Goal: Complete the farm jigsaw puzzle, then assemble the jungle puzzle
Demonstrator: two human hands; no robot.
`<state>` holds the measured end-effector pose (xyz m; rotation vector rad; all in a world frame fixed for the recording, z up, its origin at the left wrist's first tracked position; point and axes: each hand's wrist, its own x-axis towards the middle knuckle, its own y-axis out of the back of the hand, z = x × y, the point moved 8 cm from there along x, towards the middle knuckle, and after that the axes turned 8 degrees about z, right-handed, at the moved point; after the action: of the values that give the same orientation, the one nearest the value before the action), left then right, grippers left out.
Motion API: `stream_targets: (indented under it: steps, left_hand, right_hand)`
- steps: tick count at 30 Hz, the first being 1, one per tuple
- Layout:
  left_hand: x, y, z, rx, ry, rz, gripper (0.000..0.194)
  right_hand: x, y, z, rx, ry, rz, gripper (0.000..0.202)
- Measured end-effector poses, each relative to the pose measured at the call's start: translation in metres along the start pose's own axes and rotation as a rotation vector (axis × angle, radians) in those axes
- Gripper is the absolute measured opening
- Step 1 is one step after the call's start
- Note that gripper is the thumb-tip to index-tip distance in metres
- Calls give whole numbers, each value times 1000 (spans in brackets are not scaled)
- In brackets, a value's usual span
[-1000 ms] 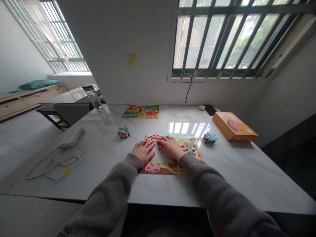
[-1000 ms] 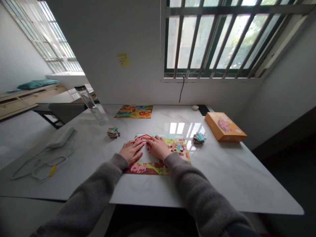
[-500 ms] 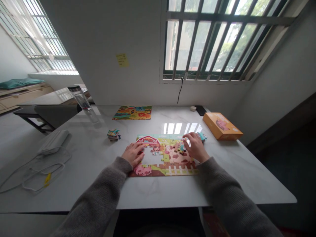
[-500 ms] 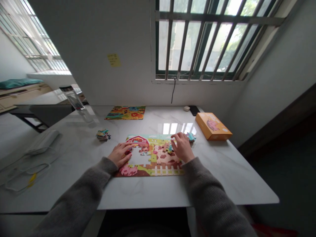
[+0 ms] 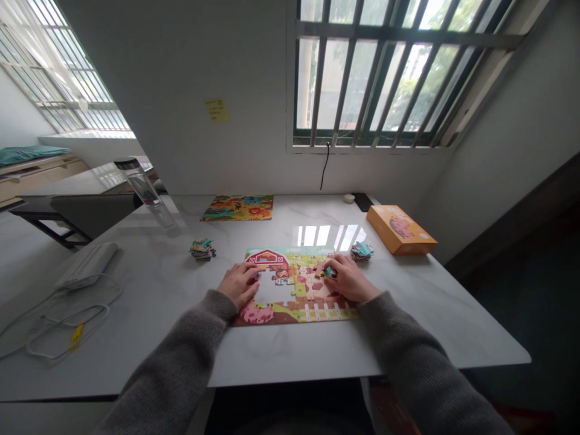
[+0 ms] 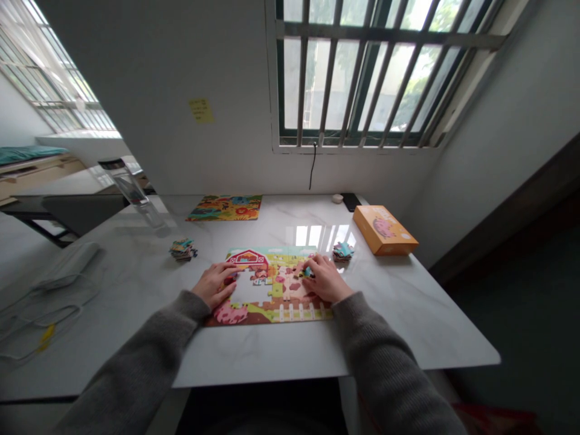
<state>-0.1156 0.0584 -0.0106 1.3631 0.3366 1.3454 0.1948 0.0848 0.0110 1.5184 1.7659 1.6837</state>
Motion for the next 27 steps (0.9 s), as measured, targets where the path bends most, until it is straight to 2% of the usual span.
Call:
stream_targets:
  steps: [5,12,19,22,27]
  left_hand:
    - [1,6,7,-4,-12,-7,38]
    - [5,9,9,-28,-18,14,35]
    - [5,10,11,-33,-26,23,34]
    - [5,11,11,-37,-25,48,33]
    - [5,11,12,-65,-38,15,32]
  right_hand:
    - [1,7,-5,36,-25,18,33]
    - [4,18,-10,48,-11,106,30]
    - [0,4,8,-36,-83,28,27]
    - [0,4,8,-43,-99,27,24]
    - [1,6,3,-8,-59,7,21]
